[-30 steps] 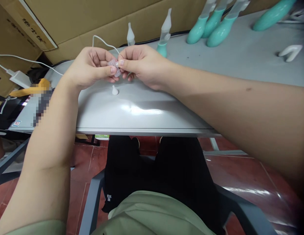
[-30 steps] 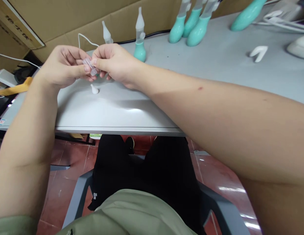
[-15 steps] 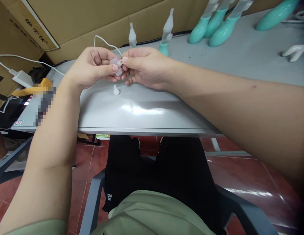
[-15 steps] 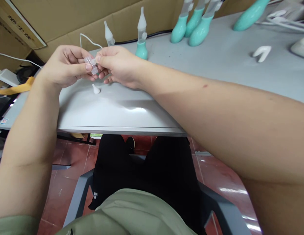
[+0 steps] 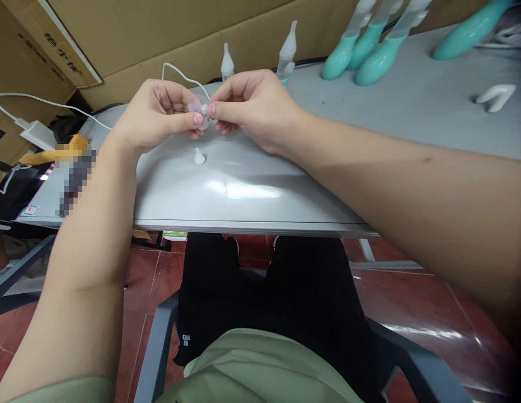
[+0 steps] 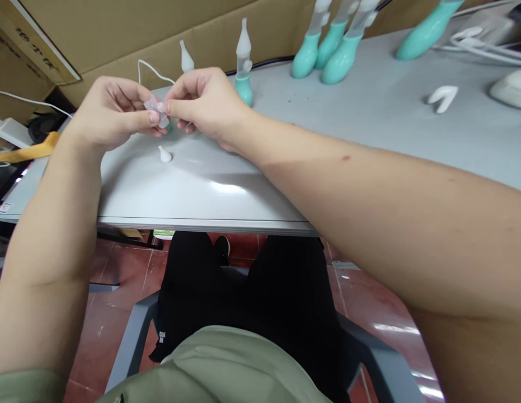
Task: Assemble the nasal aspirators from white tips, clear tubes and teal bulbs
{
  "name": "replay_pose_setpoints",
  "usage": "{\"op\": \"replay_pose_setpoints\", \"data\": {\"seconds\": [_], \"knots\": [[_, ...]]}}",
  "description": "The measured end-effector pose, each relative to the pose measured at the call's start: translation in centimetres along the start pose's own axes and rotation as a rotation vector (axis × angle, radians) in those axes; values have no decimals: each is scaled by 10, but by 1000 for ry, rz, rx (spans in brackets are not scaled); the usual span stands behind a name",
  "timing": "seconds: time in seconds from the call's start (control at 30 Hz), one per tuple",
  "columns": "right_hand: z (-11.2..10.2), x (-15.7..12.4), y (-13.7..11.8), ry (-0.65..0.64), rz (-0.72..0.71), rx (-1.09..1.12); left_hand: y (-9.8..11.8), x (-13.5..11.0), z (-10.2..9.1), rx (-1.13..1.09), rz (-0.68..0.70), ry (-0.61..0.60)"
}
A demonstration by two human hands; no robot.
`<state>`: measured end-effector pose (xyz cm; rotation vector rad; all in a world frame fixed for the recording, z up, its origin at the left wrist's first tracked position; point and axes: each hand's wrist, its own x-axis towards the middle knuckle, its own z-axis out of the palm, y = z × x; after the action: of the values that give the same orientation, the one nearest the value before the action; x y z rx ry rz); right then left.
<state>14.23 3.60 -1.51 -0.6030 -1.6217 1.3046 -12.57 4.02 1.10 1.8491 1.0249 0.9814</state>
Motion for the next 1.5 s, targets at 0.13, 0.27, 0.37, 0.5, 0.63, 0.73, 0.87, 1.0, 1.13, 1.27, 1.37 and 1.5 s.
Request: {"op": "replay_pose_setpoints", "data": {"seconds": [0.13,0.27,0.37,0.5,0.63,0.73,0.87,1.0,1.13,1.27,1.37,1.5], "knots": [[-2,2,3,-7,-77,-49,10,-4,6,12,-12,19],[-2,6,6,-63,-43,-39,23,-9,11,20,-24,5],[0,3,4,-137,55,26,28,-11,13,23,-16,-27],[5,-6,-3,-138,120,201,31,-14,16,22,10,20],[-3,-1,-1,-56,99,125,27,-16,9,114,13,58],[-9,8,11,-11,-42,-204,16,-14,-4,254,105,69],[-6,14,25,-85,-152,-453,6,-9,-20,407,34,25],[-1,21,29,-139,-189,-581,7,-5,-28,480,-124,-99],[-6,30,38,-168,-166,-639,6,-5,-34,435,-189,-147],[-17,29,46,-119,-190,-514,9,-11,-35,402,-103,-127],[-22,25,45,-129,-178,-430,19,-21,-27,430,3,7],[-19,22,35,-120,-94,-401,40,-34,-8,330,183,117]]}}
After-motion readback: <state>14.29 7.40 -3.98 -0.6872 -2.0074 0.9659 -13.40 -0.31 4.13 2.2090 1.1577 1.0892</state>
